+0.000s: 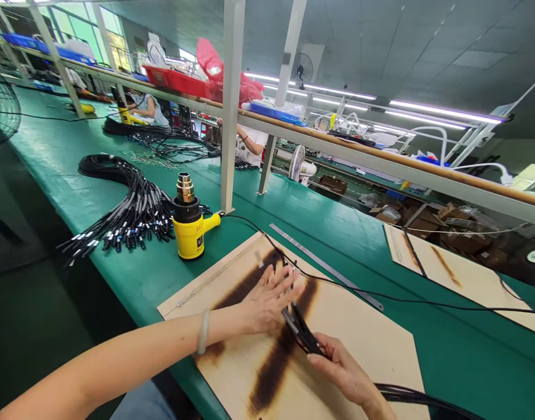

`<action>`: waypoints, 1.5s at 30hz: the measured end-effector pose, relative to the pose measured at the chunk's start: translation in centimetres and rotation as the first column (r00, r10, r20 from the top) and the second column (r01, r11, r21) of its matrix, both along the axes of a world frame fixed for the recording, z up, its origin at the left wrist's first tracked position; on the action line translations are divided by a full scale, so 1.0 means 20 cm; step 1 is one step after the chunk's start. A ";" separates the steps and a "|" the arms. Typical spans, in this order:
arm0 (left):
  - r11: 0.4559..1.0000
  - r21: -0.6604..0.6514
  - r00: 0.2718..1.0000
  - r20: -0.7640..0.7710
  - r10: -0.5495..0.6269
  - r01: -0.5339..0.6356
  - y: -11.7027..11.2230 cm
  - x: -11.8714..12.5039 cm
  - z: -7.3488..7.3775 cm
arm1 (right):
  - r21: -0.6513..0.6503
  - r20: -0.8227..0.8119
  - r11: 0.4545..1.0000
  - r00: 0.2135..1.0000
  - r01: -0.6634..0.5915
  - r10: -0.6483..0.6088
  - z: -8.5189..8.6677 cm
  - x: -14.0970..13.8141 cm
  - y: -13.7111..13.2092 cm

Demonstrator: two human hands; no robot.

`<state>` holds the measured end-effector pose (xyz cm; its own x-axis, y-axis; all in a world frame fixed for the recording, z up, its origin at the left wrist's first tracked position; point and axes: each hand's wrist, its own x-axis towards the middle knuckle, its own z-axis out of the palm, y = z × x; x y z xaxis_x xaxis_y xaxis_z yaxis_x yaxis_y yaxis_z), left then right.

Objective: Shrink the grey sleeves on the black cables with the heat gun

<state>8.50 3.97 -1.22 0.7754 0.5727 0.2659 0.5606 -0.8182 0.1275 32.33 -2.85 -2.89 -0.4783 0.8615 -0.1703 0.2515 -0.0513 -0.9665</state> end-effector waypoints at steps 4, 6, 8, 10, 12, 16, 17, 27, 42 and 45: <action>0.954 -0.112 0.945 -0.147 -0.292 0.277 0.10 0.09 -0.07 | 0.035 0.142 0.998 0.989 -0.043 0.038 -0.01 -0.04 -0.10; 0.939 -0.093 0.915 -0.212 -0.343 0.330 0.14 0.09 -0.10 | 0.095 0.215 0.995 0.977 -0.022 0.001 -0.06 -0.05 -0.15; 0.941 0.007 0.914 -0.242 -0.327 0.338 0.16 0.07 -0.13 | 0.185 0.307 0.983 0.950 -0.001 -0.057 -0.14 -0.07 -0.18; 0.942 0.113 0.927 -0.251 -0.280 0.315 0.17 0.04 -0.15 | 0.262 0.386 0.965 0.915 0.012 -0.116 -0.22 -0.08 -0.19; 0.948 0.157 0.936 -0.271 -0.227 0.275 0.17 0.00 -0.17 | 0.327 0.428 0.944 0.886 0.029 -0.175 -0.27 -0.10 -0.19; 0.980 0.050 0.939 -0.299 -0.169 0.193 0.15 -0.08 -0.17 | 0.444 0.479 0.896 0.840 0.018 -0.255 -0.32 -0.12 -0.18; 0.984 0.011 0.944 -0.284 -0.166 0.176 0.14 -0.10 -0.15 | 0.470 0.491 0.883 0.830 0.003 -0.264 -0.33 -0.12 -0.19; 0.825 -0.207 0.850 -0.170 0.499 -0.526 0.24 -0.80 -0.08 | 0.669 0.468 0.740 0.810 -0.064 -0.353 -0.39 -0.09 -0.23; 0.729 -0.312 0.790 -0.160 0.592 -0.609 -0.09 -0.77 -0.14 | 0.677 0.488 0.734 0.780 -0.056 -0.391 -0.37 0.03 -0.07; 0.837 -0.241 0.870 -0.182 0.458 -0.491 -0.06 -0.69 -0.09 | 0.692 0.495 0.718 0.771 -0.071 -0.401 -0.37 0.06 0.01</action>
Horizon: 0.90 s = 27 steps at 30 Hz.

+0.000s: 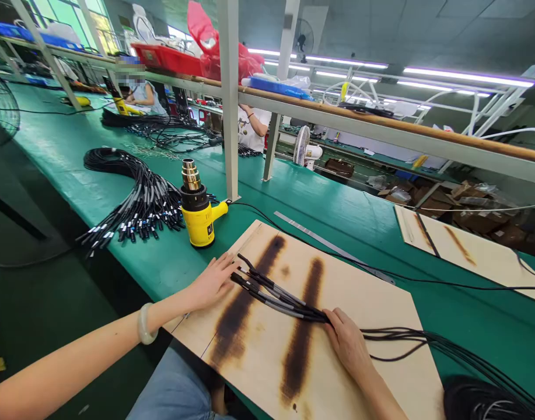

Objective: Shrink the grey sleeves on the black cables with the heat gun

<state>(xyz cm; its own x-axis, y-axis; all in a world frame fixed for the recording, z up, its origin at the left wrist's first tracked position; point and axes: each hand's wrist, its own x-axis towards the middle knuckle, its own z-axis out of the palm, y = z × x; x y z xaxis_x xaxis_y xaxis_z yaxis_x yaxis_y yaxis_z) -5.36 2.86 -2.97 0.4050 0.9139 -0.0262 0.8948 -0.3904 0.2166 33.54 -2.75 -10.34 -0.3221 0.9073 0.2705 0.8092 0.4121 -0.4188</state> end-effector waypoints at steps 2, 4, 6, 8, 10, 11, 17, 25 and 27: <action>0.985 0.048 0.986 -0.001 -0.167 0.167 0.04 0.07 0.02 | 0.032 0.007 0.999 1.000 0.009 -0.009 -0.01 0.02 0.06; 0.952 0.081 0.955 -0.015 -0.296 0.296 0.09 0.13 0.02 | 0.057 0.015 0.998 1.000 0.022 -0.023 -0.01 0.03 0.11; 0.929 0.096 0.934 -0.050 -0.353 0.356 0.15 0.18 0.02 | 0.071 0.027 0.997 0.999 0.041 -0.043 -0.02 0.04 0.15; 0.928 0.100 0.932 -0.095 -0.351 0.359 0.20 0.21 0.02 | 0.104 0.038 0.990 0.994 0.096 -0.101 -0.02 0.06 0.15; 0.934 0.095 0.933 -0.139 -0.331 0.345 0.24 0.22 0.02 | 0.150 0.025 0.974 0.984 0.169 -0.175 -0.02 0.09 0.13; 0.937 0.091 0.934 -0.154 -0.322 0.338 0.26 0.22 0.02 | 0.164 0.003 0.965 0.978 0.205 -0.208 -0.02 0.11 0.10; 0.937 0.134 0.944 -0.117 -0.308 0.322 0.25 0.22 0.04 | 0.022 -0.065 0.928 0.927 0.373 -0.371 -0.06 0.24 -0.07; 0.763 0.241 0.798 -0.253 -0.548 0.600 0.15 0.34 0.02 | -0.193 -0.128 0.958 0.963 0.211 -0.238 0.02 0.00 -0.07; 0.719 0.260 0.760 -0.326 -0.563 0.644 0.17 0.37 0.02 | -0.203 -0.152 0.957 0.959 0.208 -0.240 0.04 -0.05 -0.04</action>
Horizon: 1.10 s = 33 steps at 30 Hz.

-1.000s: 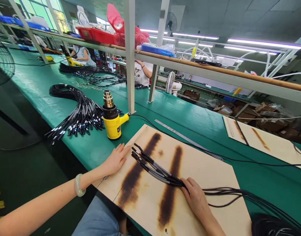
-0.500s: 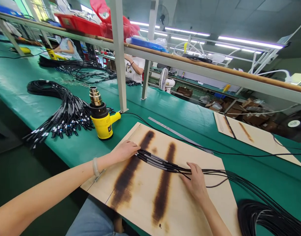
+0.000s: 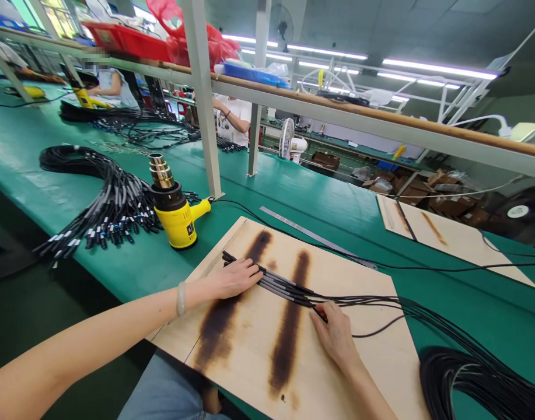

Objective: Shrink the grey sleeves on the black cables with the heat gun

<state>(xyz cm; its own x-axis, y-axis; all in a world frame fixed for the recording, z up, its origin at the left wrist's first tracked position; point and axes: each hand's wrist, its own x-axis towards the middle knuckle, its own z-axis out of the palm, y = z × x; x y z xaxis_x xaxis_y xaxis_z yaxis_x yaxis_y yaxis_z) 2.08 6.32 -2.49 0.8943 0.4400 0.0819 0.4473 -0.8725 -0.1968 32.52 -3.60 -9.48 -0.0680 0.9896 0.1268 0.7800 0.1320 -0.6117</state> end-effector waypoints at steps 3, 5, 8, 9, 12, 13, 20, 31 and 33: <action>1.000 0.021 0.999 -0.052 -0.017 0.018 0.08 0.03 0.02 | -0.006 -0.007 1.000 1.000 -0.006 0.006 0.03 -0.04 0.01; 1.000 -0.005 0.997 -0.071 0.025 -0.025 0.13 0.05 0.05 | -0.017 -0.017 0.999 0.999 -0.036 0.036 0.05 -0.04 -0.01; 0.997 -0.028 0.997 -0.035 0.070 -0.071 0.15 0.06 0.10 | -0.070 -0.085 0.994 0.994 -0.078 0.072 0.07 -0.04 -0.04; 0.997 -0.040 0.998 -0.001 0.064 -0.064 0.13 0.07 0.10 | -0.100 -0.120 0.992 0.990 -0.081 0.069 0.07 -0.04 -0.05; 0.995 -0.097 0.997 0.074 -0.004 0.011 0.04 0.08 0.08 | -0.197 -0.253 0.979 0.967 -0.047 -0.004 0.06 -0.05 -0.05; 0.994 -0.109 0.997 0.070 -0.021 0.028 0.02 0.09 0.06 | -0.227 -0.297 0.973 0.954 -0.033 -0.037 0.05 -0.06 -0.05; 0.999 -0.028 0.999 -0.015 0.043 -0.043 0.13 0.16 -0.03 | -0.308 -0.346 0.935 0.936 -0.176 0.062 0.16 -0.13 -0.05; 0.986 -0.126 0.987 0.108 0.119 -0.106 0.06 -0.01 0.05 | -0.228 -0.001 0.964 0.990 -0.138 0.141 0.15 -0.34 0.02; 0.986 -0.132 0.989 0.087 0.116 -0.104 0.04 -0.04 0.00 | -0.166 0.094 0.977 0.984 -0.134 0.150 0.16 -0.43 0.06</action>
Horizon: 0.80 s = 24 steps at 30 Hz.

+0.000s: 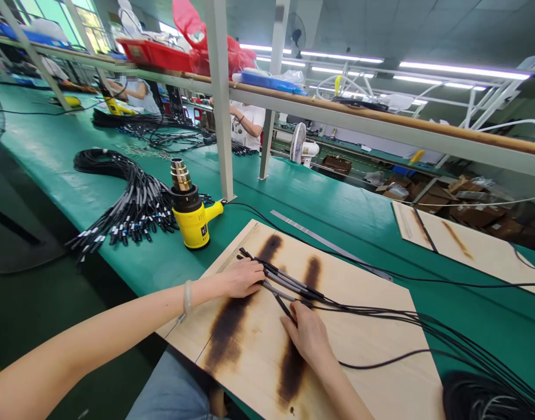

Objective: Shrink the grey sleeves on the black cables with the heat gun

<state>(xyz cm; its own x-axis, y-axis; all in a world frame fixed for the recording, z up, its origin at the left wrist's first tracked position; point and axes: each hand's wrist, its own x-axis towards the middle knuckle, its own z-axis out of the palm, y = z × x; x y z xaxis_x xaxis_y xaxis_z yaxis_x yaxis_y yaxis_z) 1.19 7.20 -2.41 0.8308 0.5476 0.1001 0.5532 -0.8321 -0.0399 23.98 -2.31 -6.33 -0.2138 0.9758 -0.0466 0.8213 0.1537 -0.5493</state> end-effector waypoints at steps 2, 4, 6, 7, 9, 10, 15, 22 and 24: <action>1.000 0.000 0.999 -0.039 0.028 -0.028 0.02 -0.02 -0.04 | 0.032 0.021 0.999 0.999 -0.038 0.037 0.03 -0.07 0.03; 0.991 -0.002 0.990 -0.053 0.130 -0.130 0.05 -0.03 -0.04 | 0.030 -0.028 0.992 0.992 -0.123 0.124 0.06 -0.09 0.02; 0.965 -0.028 0.966 -0.033 0.258 -0.259 0.09 -0.04 -0.02 | 0.036 -0.117 0.979 0.972 -0.201 0.204 0.09 -0.08 -0.03; 0.951 -0.054 0.952 -0.014 0.305 -0.305 0.10 -0.05 0.00 | 0.043 -0.165 0.976 0.962 -0.215 0.219 0.10 -0.06 -0.05; 0.944 -0.127 0.949 0.049 0.313 -0.305 0.10 -0.08 0.04 | 0.061 -0.240 0.979 0.949 -0.196 0.205 0.11 -0.02 -0.12; 0.951 -0.171 0.957 0.088 0.276 -0.258 0.09 -0.11 0.05 | 0.069 -0.261 0.981 0.946 -0.180 0.192 0.10 0.00 -0.16; 0.909 -0.409 0.966 0.257 0.027 0.083 -0.10 -0.31 0.11 | 0.117 -0.349 0.983 0.920 -0.144 0.176 0.04 0.04 -0.29; 0.904 -0.424 0.981 0.148 0.126 -0.053 -0.34 -0.49 0.13 | 0.141 -0.325 0.964 0.909 -0.224 0.259 0.01 0.03 -0.33; 0.913 -0.395 0.975 0.140 0.170 -0.102 -0.36 -0.52 0.12 | 0.145 -0.295 0.959 0.914 -0.245 0.278 -0.01 0.04 -0.33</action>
<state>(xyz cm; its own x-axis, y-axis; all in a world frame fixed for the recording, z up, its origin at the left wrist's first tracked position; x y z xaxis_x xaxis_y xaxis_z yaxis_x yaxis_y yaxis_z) -9.28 0.06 0.01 0.7348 0.6782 -0.0091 0.6326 -0.6805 0.3697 24.70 -9.00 -6.54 -0.4495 0.8788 0.1602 0.5357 0.4087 -0.7389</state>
